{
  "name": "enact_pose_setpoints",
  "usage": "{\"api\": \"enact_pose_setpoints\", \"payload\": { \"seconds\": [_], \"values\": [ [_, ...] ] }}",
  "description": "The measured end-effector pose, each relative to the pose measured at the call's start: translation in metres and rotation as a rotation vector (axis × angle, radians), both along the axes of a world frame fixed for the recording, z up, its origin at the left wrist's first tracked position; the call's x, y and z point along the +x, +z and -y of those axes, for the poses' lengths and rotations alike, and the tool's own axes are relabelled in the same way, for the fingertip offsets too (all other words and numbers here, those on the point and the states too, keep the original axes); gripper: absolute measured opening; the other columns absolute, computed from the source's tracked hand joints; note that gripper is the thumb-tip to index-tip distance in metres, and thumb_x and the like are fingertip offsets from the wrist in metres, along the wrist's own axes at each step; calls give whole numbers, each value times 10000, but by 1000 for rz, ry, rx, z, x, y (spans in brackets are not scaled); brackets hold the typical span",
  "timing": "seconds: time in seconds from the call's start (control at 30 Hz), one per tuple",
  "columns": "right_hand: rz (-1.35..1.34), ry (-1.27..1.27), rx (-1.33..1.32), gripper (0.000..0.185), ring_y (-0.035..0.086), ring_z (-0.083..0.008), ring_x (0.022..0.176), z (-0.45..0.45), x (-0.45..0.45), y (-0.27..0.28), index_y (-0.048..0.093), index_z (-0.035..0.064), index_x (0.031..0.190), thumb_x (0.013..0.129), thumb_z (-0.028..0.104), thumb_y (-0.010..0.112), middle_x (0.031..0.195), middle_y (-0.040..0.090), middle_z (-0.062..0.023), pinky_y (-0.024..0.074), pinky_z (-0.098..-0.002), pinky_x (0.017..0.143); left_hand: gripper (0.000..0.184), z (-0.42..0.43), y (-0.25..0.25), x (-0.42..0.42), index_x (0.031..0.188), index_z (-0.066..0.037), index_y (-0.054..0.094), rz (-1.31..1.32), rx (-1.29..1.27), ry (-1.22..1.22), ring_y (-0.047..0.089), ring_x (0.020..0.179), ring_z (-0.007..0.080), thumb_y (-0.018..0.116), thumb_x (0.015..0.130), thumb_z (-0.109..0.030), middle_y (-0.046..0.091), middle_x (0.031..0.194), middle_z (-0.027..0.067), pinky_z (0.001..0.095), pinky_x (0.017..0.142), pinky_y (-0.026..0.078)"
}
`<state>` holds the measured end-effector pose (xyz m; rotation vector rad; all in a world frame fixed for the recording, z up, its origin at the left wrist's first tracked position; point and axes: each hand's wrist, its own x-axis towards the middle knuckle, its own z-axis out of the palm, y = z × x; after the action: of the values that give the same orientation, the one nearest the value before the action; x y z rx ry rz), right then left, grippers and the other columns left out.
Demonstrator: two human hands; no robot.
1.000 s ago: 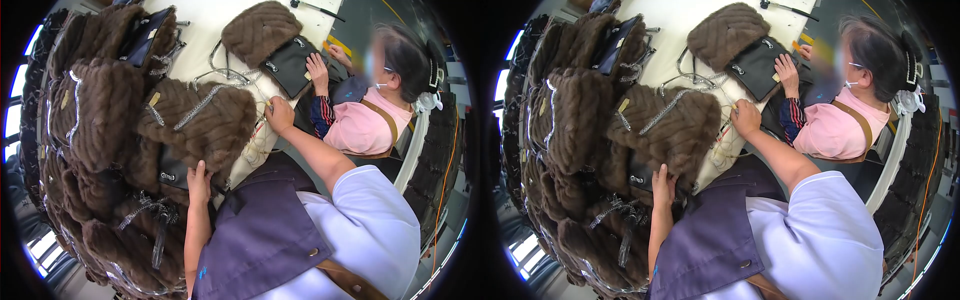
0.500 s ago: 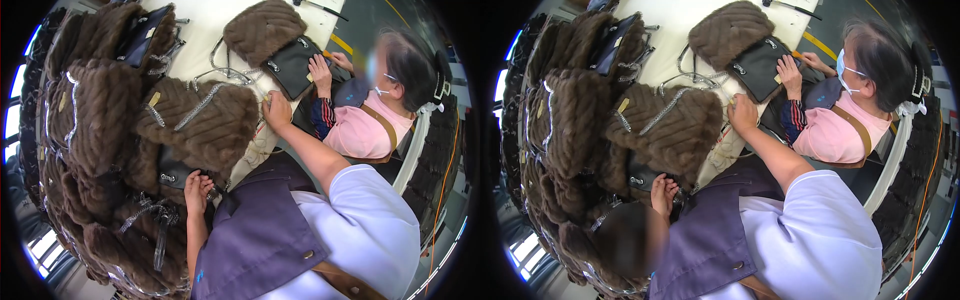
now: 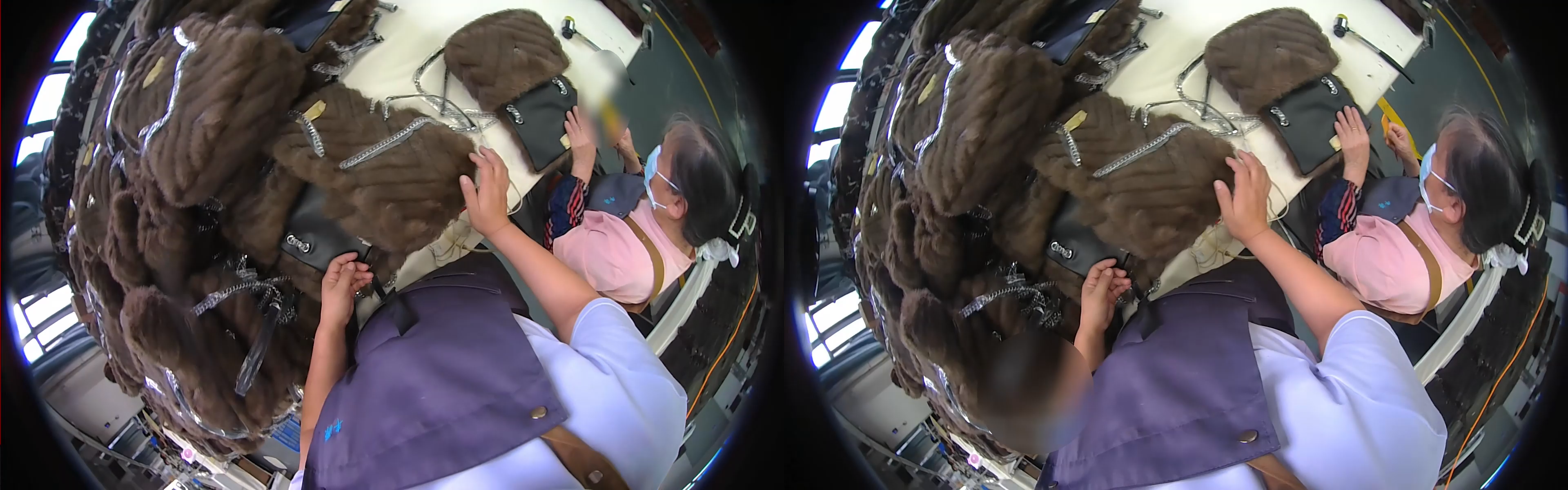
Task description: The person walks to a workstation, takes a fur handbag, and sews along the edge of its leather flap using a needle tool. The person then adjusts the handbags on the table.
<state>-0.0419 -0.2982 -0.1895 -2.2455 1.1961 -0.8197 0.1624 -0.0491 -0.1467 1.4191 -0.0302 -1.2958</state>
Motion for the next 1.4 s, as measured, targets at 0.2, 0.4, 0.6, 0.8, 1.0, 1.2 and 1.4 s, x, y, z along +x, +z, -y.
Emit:
{"api": "enact_pose_setpoints", "payload": {
  "seconds": [0.2, 0.4, 0.6, 0.8, 1.0, 1.2, 1.4],
  "values": [
    [-28, 500, 99, 623, 307, -356, 1303, -43, 56, 31, 426, 55, 1304, 847, 473, 487, 1362, 397, -178, 143, -549, 1064, 230, -4, -4, 0, 1150, -27, 495, 47, 2, 3, 624, 788, 149, 466, 948, -134, 617, 929, 81, 259, 723, 504],
    [0, 568, 56, 719, 310, -355, 1302, -69, 53, 35, 392, 19, 1325, 797, 473, 573, 1390, 359, -187, 200, -505, 1073, 258, -7, -12, 1, 1167, -11, 476, 77, -13, -12, 626, 787, 172, 475, 948, -147, 608, 943, 98, 276, 736, 512],
    [36, 587, 63, 791, 301, -328, 1314, -70, 32, 15, 359, 41, 1353, 702, 330, 703, 1422, 326, -149, 243, -462, 1075, 201, -7, -17, 5, 1127, -40, 501, 46, -22, -19, 619, 732, 155, 462, 953, -134, 614, 902, 80, 276, 703, 513],
    [23, 562, 110, 879, 283, -311, 1327, -73, 26, 7, 336, 56, 1369, 618, 254, 749, 1446, 290, -134, 247, -432, 1079, 187, -6, -17, 6, 1116, -51, 506, 61, 13, -34, 616, 721, 144, 461, 952, -127, 614, 892, 76, 280, 694, 514],
    [23, 555, 127, 879, 281, -311, 1328, -76, 26, 8, 335, 53, 1367, 612, 232, 748, 1448, 284, -136, 244, -429, 1080, 186, -8, -19, 6, 1114, -49, 505, 69, 9, -37, 616, 721, 142, 459, 953, -128, 612, 883, 72, 279, 696, 516],
    [31, 555, 131, 875, 276, -313, 1329, -76, 26, 5, 332, 55, 1370, 621, 234, 748, 1449, 281, -137, 241, -431, 1081, 183, -8, -21, 7, 1112, -50, 506, 75, 15, -45, 615, 721, 140, 455, 956, -131, 612, 882, 73, 278, 695, 519],
    [30, 558, 143, 878, 278, -320, 1326, -76, 26, 3, 327, 58, 1373, 624, 239, 748, 1451, 276, -135, 239, -435, 1081, 173, -6, -19, 7, 1101, -52, 512, 81, 10, -47, 618, 717, 141, 457, 955, -126, 614, 877, 71, 275, 689, 523]
  ]
}}
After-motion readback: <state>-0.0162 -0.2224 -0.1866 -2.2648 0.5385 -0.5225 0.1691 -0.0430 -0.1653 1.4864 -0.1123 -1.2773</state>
